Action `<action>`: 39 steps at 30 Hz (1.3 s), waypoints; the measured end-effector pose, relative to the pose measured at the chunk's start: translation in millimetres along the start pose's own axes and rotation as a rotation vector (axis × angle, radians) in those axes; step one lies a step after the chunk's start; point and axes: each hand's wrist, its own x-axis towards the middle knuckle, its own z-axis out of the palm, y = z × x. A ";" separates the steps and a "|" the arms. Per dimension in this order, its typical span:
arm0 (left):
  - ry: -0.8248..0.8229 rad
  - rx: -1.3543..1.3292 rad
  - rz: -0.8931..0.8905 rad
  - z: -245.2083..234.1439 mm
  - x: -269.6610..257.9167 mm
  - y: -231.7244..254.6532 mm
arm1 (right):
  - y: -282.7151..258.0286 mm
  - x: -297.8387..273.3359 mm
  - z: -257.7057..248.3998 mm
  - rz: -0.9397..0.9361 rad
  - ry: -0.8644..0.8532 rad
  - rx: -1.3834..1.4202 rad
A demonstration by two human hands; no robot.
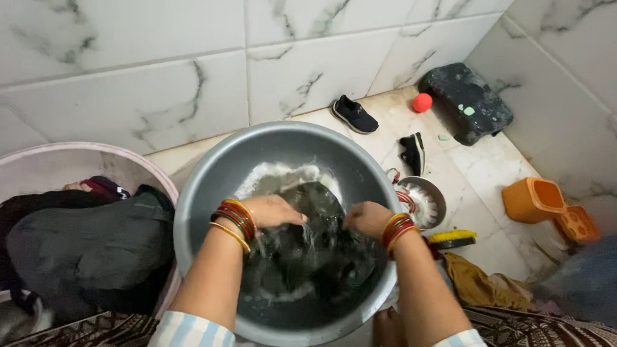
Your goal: The person hand-washes several garments in a metal basin filled with soapy water. They scrub and rinse a dark garment, a green jacket, and a red shirt, using a yellow brush on the jacket. The person wrings out each item and places it into a pink plastic basin.
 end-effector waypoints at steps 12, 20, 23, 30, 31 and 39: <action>0.421 0.537 -0.287 117.8 65.9 -51.0 | -92.6 26.5 99.3 0.549 -0.069 -0.402; 0.381 0.436 -0.110 107.0 176.4 -127.9 | -46.3 103.9 93.6 0.275 -0.199 -0.636; 0.355 0.233 -0.160 95.7 216.4 -134.9 | -22.5 150.0 79.6 0.167 -0.276 -0.646; 0.186 0.333 -0.325 104.3 268.1 -169.7 | -2.9 187.9 77.5 0.186 -0.477 -0.571; 0.197 0.342 -0.289 107.6 275.6 -176.2 | -3.5 189.5 79.0 0.170 -0.467 -0.507; 0.436 0.174 -0.146 82.6 244.4 -155.4 | -10.1 164.2 69.6 0.234 -0.352 -0.442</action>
